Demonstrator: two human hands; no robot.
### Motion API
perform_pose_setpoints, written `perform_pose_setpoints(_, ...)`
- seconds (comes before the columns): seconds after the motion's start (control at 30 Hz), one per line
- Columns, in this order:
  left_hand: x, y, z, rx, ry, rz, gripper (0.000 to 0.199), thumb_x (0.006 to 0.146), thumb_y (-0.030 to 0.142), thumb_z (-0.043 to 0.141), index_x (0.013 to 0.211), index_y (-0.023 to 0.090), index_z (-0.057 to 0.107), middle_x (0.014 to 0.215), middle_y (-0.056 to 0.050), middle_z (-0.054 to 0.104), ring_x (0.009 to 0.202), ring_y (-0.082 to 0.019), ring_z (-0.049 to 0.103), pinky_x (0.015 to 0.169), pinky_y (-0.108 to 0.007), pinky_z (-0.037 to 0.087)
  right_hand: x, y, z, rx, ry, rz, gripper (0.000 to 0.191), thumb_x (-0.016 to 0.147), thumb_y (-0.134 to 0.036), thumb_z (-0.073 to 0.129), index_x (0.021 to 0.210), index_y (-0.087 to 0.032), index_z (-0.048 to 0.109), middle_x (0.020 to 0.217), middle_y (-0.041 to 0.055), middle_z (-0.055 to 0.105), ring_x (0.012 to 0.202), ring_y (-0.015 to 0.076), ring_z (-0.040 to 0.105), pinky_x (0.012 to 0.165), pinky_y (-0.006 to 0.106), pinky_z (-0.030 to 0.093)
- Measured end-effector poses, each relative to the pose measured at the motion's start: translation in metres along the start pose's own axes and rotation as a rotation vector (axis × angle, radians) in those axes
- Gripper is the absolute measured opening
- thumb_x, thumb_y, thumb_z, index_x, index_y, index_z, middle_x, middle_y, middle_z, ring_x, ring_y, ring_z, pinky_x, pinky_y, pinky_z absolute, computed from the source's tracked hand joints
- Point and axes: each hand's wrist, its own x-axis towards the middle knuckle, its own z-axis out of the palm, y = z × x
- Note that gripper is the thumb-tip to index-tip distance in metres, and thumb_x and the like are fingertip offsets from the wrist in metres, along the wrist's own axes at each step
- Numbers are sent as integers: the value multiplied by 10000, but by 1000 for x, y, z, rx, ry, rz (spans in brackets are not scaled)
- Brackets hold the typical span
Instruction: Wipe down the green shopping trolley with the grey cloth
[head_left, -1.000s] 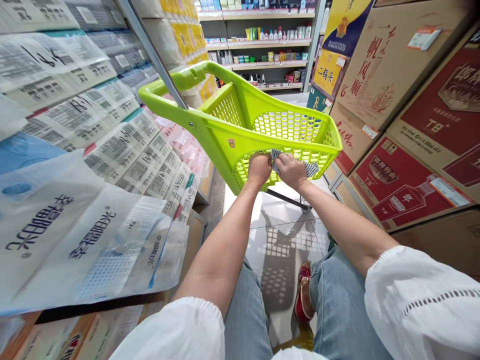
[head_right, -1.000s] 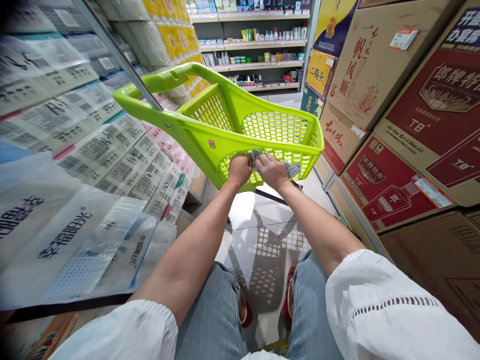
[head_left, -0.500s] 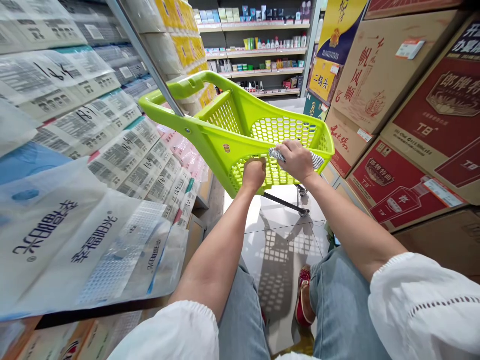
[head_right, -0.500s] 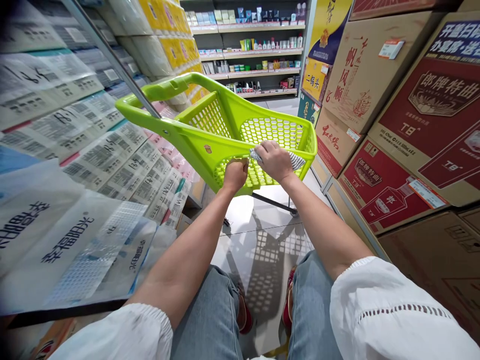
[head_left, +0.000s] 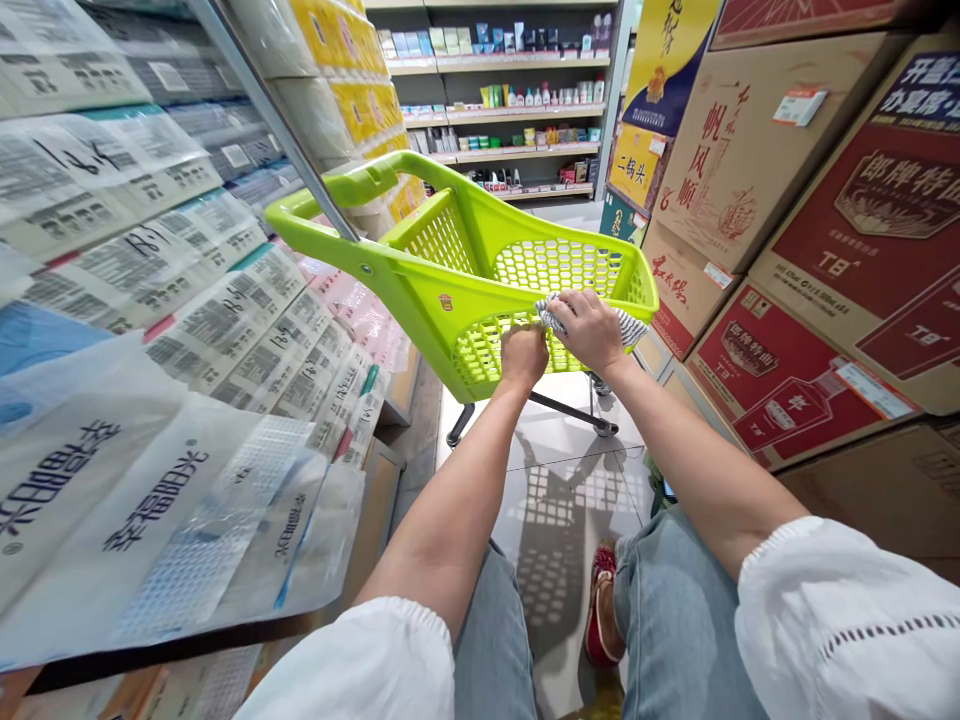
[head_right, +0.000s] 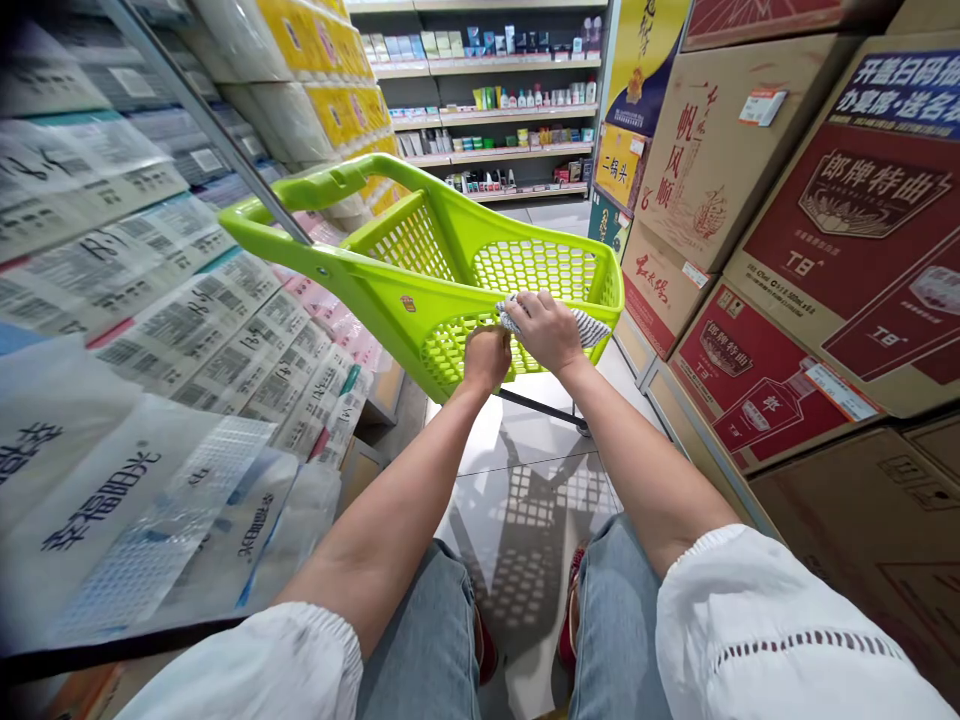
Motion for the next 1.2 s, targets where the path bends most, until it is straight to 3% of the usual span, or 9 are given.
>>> perform_pose_setpoints(0.27,10,-1,6,3,-22,54,272,869,187,402,891,134,668,886,-155,679,942,-266,590,893,-374,377,-24,6,41,-40,-97,43,373,965,-280,276,1168,-220,583,1198,103,576,1018,246,462,782,339,348)
perform_pose_setpoints(0.43,9,4,8,44,4,43,383,927,259,322,869,141,682,863,-156,680,904,-261,599,862,-378,388,-52,3,55,-37,-263,-29,354,956,-258,287,1102,-234,609,1129,96,606,1006,238,489,712,327,369)
perform_pose_setpoints(0.53,6,5,8,58,43,58,383,928,258,323,877,136,683,857,-159,679,922,-265,599,889,-387,377,-60,3,56,-27,-301,-61,333,948,-245,309,1101,-247,605,1131,81,608,1001,230,499,686,315,367)
perform_pose_setpoints(0.63,5,5,9,69,45,73,355,914,230,343,872,135,683,836,-154,679,911,-261,598,893,-383,378,-47,7,44,-12,-253,-62,299,936,-275,359,1087,-208,608,1105,96,608,996,232,494,713,311,367)
perform_pose_setpoints(0.8,4,4,11,47,67,80,335,912,228,354,857,131,671,818,-142,672,884,-251,592,873,-384,383,-6,15,8,10,38,33,325,920,-330,413,1158,-179,574,1150,108,571,1046,249,449,800,329,364)
perform_pose_setpoints(0.9,5,2,12,33,83,84,356,923,247,346,849,121,671,821,-149,670,882,-258,594,865,-391,382,2,14,3,20,119,61,324,921,-318,419,1174,-183,568,1176,106,557,1059,250,434,822,337,357)
perform_pose_setpoints(1.07,8,-2,11,29,28,64,316,890,225,402,828,113,691,819,-155,677,878,-259,603,854,-375,385,-22,5,32,-18,-23,20,302,945,-291,366,1123,-205,594,1163,88,581,1006,237,459,768,333,351)
perform_pose_setpoints(1.2,10,-4,10,33,16,37,423,930,267,335,800,108,704,786,-162,678,852,-257,610,835,-373,389,-46,-4,56,-37,-175,-36,291,948,-263,352,1086,-202,601,1140,88,596,1005,234,470,722,325,349)
